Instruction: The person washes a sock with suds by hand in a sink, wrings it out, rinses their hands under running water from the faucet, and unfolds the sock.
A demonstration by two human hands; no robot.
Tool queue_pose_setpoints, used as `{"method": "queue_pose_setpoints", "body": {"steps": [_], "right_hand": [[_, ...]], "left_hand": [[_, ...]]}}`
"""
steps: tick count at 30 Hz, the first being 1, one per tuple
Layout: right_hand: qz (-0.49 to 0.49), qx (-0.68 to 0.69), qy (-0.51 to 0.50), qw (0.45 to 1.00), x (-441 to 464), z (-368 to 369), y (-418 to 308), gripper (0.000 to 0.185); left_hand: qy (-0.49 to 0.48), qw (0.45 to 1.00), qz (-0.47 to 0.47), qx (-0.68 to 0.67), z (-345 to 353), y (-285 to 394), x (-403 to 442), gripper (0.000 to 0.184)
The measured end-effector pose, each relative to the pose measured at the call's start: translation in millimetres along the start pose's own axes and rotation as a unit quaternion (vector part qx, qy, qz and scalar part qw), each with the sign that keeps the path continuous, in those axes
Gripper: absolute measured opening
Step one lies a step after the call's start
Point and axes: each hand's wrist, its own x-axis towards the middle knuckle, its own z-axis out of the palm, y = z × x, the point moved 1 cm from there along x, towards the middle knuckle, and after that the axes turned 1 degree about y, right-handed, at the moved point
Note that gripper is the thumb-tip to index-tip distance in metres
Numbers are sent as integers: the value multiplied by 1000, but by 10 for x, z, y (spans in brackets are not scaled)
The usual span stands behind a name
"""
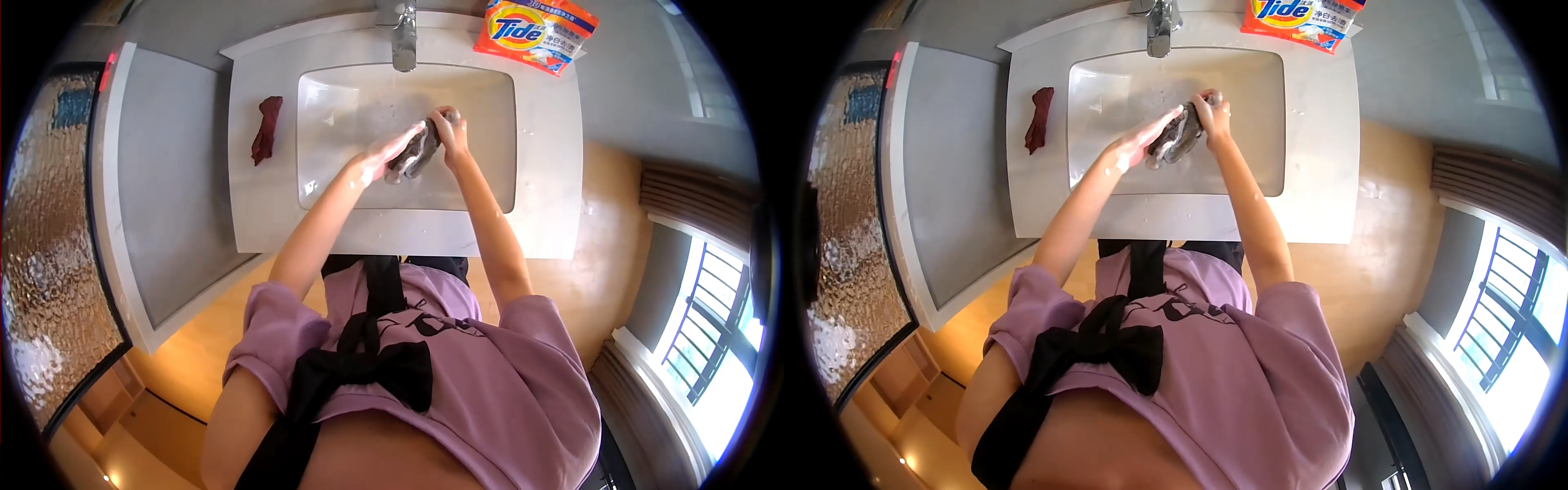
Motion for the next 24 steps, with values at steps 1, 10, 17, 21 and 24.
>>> {"method": "queue_pose_setpoints", "body": {"steps": [1, 10, 17, 21, 24], "right_hand": [[-1, -2, 1, 1000, -99, -70, -91, 42], [-16, -202, -383, 901, -601, -95, -498, 84], [35, 265, -287, 920, -326, -4, -61, 47], [16, 457, -246, 855, -377, 114, -26, 26], [-14, 523, -205, 827, -382, 176, -22, 31]], "left_hand": [[12, 996, 28, 84, 20, 119, -125, 48], [161, 609, 295, 719, -212, 204, -152, 61], [85, 900, 197, 380, -568, -14, 141, 56], [-9, 979, 198, 52, -489, -214, -15, 45], [-45, 907, 296, -298, -414, -355, 131, 47]]}}
